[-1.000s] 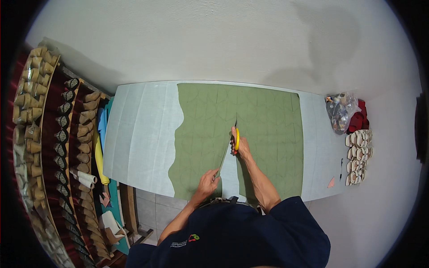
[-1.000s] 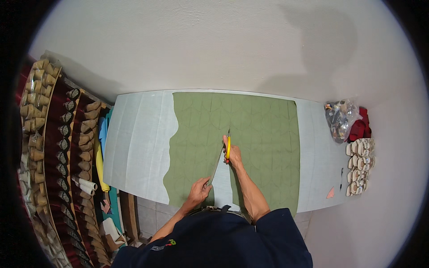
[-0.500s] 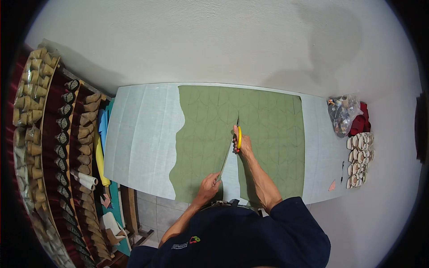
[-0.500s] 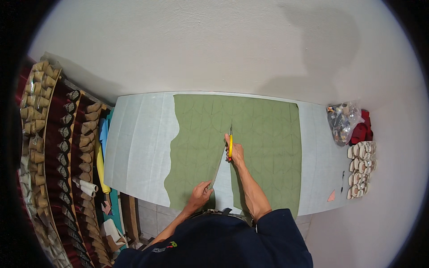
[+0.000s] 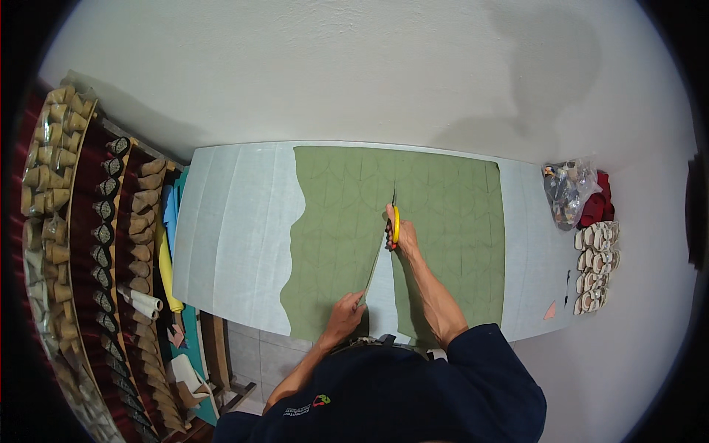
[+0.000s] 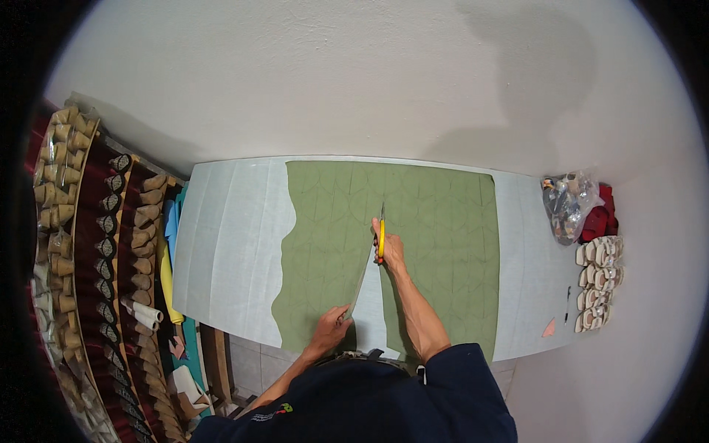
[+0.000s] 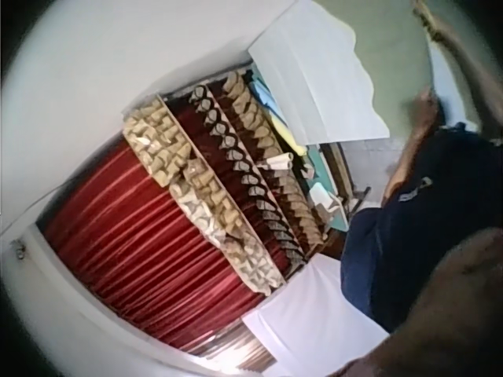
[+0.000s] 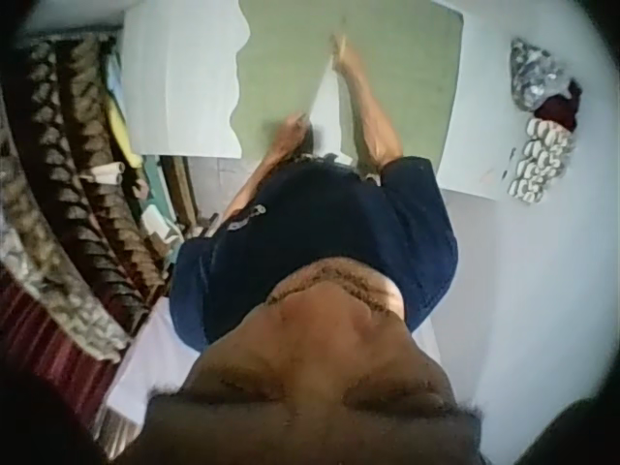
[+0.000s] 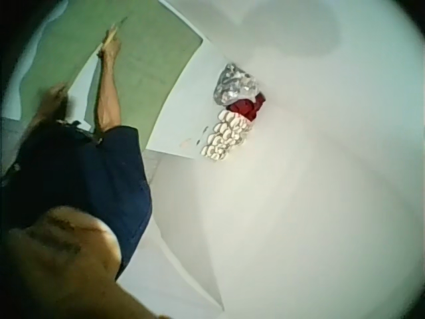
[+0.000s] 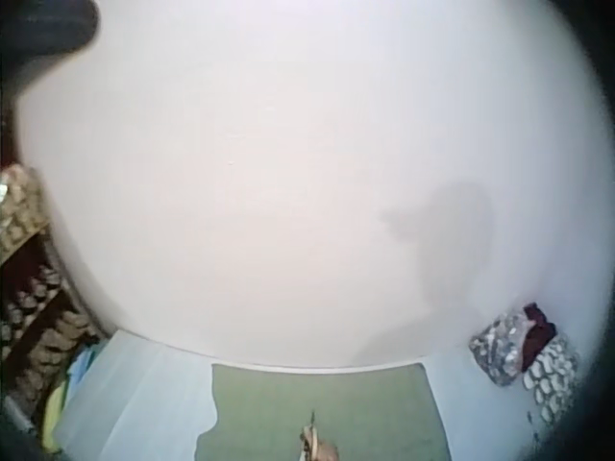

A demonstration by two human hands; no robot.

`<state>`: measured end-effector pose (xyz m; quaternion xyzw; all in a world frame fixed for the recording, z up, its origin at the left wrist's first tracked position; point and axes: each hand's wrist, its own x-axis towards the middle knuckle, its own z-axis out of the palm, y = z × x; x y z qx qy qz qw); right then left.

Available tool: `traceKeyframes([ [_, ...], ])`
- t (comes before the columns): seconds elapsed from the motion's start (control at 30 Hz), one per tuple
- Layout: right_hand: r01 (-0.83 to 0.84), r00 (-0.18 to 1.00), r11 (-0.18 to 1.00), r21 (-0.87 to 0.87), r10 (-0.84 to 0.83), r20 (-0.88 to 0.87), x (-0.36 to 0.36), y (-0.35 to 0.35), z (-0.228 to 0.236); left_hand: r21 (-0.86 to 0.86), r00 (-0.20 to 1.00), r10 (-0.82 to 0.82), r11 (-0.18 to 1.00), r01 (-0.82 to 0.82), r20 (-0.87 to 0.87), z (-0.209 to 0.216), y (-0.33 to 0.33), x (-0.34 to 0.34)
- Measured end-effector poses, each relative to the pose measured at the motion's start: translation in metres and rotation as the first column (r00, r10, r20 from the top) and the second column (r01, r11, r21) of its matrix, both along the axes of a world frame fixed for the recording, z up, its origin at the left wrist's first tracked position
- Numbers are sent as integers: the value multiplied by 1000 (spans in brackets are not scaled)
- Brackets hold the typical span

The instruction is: The person cuts a large piece of green fabric using yellow-handled scissors, following a pattern drawn on the material. They then fold the fabric, place a paper pattern on top, and mark the fabric with a pen before rolling the fabric.

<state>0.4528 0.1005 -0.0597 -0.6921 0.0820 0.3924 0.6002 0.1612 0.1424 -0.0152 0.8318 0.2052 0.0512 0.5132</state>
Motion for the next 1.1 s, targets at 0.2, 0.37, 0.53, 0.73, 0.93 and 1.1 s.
traceKeyframes([
  [0.2, -49, 999, 999, -11, 49, -24, 18, 5, 3, -10, 997, -20, 1000, 19, -71, 3, 2, 3],
  [0.37, -34, 999, 999, -29, 35, 34, 16, 8, 3, -23, 996, -17, 1000, 15, -85, -5, 3, 0],
  [0.53, -32, 999, 999, 16, 32, -33, 33, 16, 5, -2, 990, -22, 1000, 22, -136, -8, 4, -3],
  [0.73, -29, 998, 1000, -12, 29, 50, 37, 19, 0, -9, 998, -16, 1000, 15, -61, -10, 2, -3],
  [0.93, -70, 997, 998, 4, 70, -12, 54, 26, 8, -17, 997, 1, 1000, -2, -81, -15, 3, -5],
  [1.1, -49, 996, 998, -28, 51, 67, 54, 28, 4, -58, 996, 14, 998, -19, -86, -5, 1, -3],
])
